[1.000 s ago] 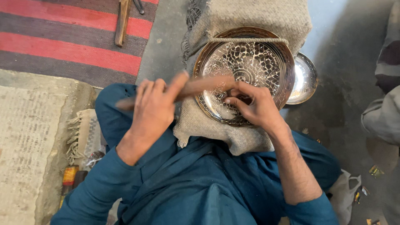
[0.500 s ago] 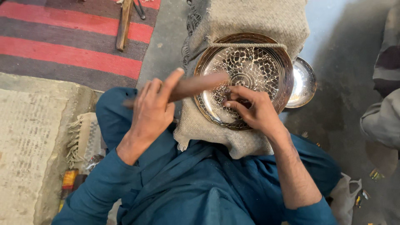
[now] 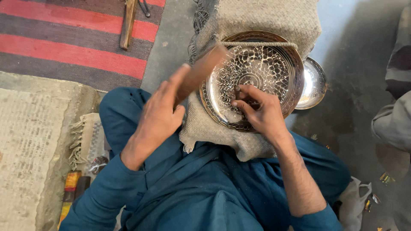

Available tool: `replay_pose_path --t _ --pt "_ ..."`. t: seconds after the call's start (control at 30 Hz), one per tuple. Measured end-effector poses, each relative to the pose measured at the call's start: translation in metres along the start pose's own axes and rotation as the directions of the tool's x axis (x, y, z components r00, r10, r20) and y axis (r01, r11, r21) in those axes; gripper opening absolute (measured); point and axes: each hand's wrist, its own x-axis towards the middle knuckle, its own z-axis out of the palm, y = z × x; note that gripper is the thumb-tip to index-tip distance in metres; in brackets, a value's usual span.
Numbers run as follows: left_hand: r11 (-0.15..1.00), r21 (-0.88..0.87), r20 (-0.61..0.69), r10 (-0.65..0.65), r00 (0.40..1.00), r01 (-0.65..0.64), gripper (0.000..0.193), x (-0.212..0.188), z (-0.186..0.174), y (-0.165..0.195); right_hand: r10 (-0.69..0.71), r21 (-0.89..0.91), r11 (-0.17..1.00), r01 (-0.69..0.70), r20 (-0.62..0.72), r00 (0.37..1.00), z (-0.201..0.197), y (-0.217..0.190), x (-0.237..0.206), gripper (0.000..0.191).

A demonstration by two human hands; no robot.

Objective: The person sits cross-legged on the floor and decorates a brass plate resting on a cloth cushion, holding a punch against the plate and striking it with a wooden mallet to work the pattern across the plate's surface.

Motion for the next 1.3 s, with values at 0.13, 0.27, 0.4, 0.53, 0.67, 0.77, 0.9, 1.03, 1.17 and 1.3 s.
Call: replay_pose_path --t 0.13,0.27,0.4,0.53,0.67,0.77,0.9,1.03,1.17,1.3 --pt "0.926 0.377 0.017 0.002 1.000 -0.008 0.081 -0.003 -0.004 -0.007 0.036 0.103 0.994 -0.046 0.100 0.994 -0.004 0.000 0.004 0.030" --pt "0.997 0.067 -0.077 0.039 0.996 -0.034 0.076 -0.009 0.000 -0.012 0.060 0.093 0.993 -0.079 0.192 0.980 -0.008 0.003 0.007 0.025" --pt "0.942 0.313 0.125 -0.166 0.978 0.120 0.078 -0.016 -0.003 -0.014 0.149 0.247 0.950 -0.190 0.172 0.974 -0.011 0.005 0.010 0.034" --pt "0.971 -0.080 0.095 -0.216 0.972 0.224 0.073 -0.028 -0.003 -0.007 -0.004 0.282 0.957 -0.067 0.246 0.969 -0.018 0.002 0.012 0.025" --pt "0.853 -0.227 0.177 -0.439 0.881 0.470 0.067 -0.047 0.006 0.009 -0.005 0.071 0.997 -0.018 0.306 0.952 -0.020 -0.002 0.012 0.040" --pt "0.796 -0.316 0.199 -0.476 0.857 0.516 0.069 -0.057 0.011 0.016 -0.038 0.100 0.995 0.006 0.319 0.947 -0.018 -0.001 0.013 0.040" --pt "0.798 -0.287 0.186 -0.495 0.848 0.529 0.072 -0.060 0.014 0.016 -0.076 0.069 0.996 0.058 0.309 0.948 -0.017 0.002 0.014 0.039" --pt "0.919 -0.209 0.046 -0.334 0.942 0.336 0.071 -0.056 0.013 0.013 -0.037 0.097 0.995 0.005 0.335 0.942 -0.017 0.004 0.016 0.038" --pt "0.869 0.110 0.116 -0.494 0.862 0.483 0.075 -0.050 0.013 0.011 -0.078 0.065 0.996 0.060 0.327 0.942 -0.016 0.003 0.018 0.040" --pt "0.921 -0.170 -0.038 -0.362 0.931 0.351 0.074 -0.045 0.017 0.012 -0.035 0.046 0.999 0.021 0.324 0.946 -0.015 0.003 0.017 0.041"
